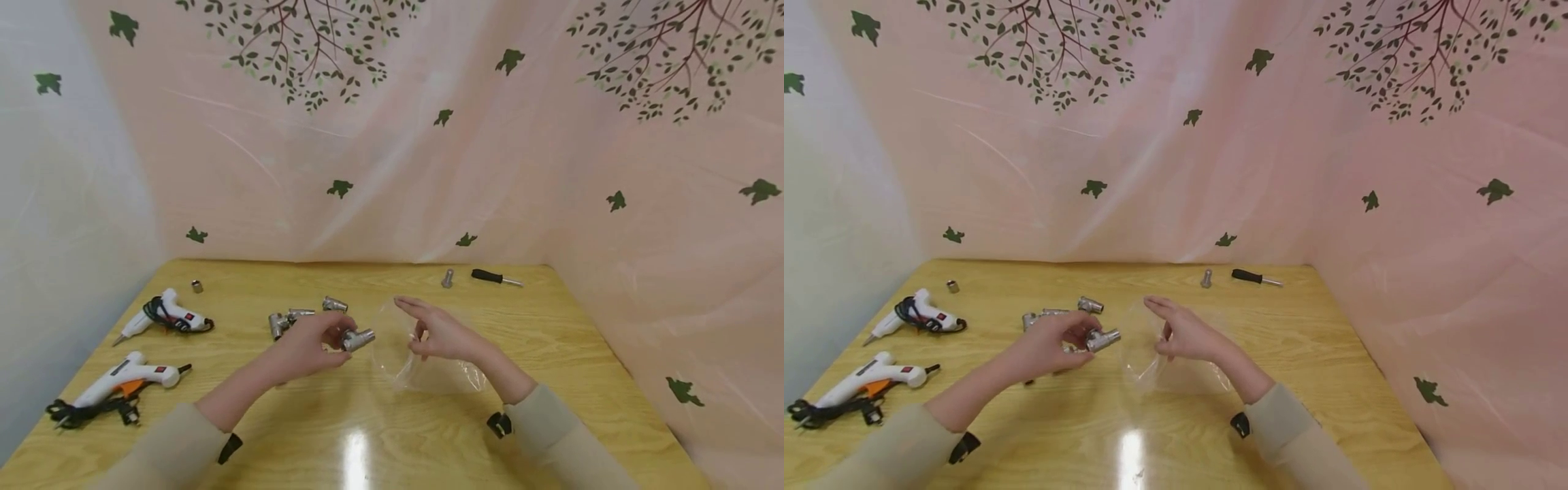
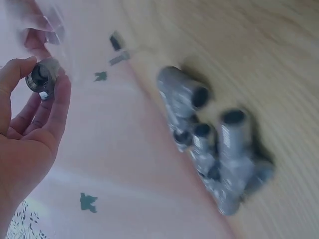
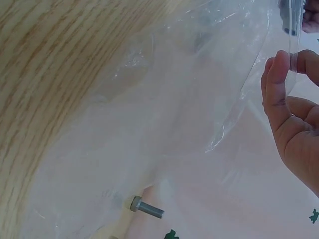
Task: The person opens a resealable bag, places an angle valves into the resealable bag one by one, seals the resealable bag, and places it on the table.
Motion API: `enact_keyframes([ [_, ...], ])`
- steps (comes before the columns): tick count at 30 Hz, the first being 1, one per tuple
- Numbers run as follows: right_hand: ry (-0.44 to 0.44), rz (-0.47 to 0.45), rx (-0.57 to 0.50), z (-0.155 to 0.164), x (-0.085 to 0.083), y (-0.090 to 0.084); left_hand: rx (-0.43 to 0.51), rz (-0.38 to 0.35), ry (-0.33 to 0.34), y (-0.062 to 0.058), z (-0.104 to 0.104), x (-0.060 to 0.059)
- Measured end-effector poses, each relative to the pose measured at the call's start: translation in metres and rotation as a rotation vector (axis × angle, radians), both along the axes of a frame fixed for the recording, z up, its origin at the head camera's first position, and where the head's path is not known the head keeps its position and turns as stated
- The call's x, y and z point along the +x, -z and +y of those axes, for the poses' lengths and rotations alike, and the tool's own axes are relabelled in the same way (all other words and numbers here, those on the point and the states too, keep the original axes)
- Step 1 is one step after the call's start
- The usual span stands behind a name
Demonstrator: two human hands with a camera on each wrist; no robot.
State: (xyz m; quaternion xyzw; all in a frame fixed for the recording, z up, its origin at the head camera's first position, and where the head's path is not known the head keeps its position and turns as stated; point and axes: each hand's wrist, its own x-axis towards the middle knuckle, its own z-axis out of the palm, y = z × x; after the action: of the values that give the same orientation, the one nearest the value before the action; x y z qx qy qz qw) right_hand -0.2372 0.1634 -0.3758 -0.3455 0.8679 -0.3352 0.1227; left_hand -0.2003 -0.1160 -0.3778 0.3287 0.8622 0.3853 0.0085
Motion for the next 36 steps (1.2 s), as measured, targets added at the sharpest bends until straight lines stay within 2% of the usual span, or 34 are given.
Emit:
enact_keyframes([
  [4,0.003,-0.006,-0.016,0.001,0.0,-0.004,0.009,0.013,0.044,-0.008,0.018,-0.003],
  [8,-0.008,-0.004,-0.01,0.0,0.002,-0.009,-0.044,0.069,0.071,-0.007,0.034,-0.008],
  [12,-0.025,-0.003,-0.004,-0.002,0.003,-0.012,-0.095,0.095,0.114,-0.001,0.047,-0.015],
  [19,-0.021,-0.034,-0.056,-0.006,0.005,-0.012,-0.156,0.04,0.166,0.017,0.06,-0.021],
  [24,-0.005,-0.06,-0.083,-0.008,0.005,-0.011,-0.157,0.04,0.221,0.024,0.063,-0.02],
  [30,0.035,-0.139,-0.133,-0.006,0.005,-0.009,-0.104,-0.028,0.181,0.019,0.056,-0.015],
  [32,0.043,-0.148,-0.14,-0.005,0.005,-0.009,-0.081,-0.023,0.154,0.017,0.051,-0.015],
  [36,0.038,-0.151,-0.143,-0.003,0.003,-0.007,-0.096,0.043,0.097,0.014,0.034,-0.015],
])
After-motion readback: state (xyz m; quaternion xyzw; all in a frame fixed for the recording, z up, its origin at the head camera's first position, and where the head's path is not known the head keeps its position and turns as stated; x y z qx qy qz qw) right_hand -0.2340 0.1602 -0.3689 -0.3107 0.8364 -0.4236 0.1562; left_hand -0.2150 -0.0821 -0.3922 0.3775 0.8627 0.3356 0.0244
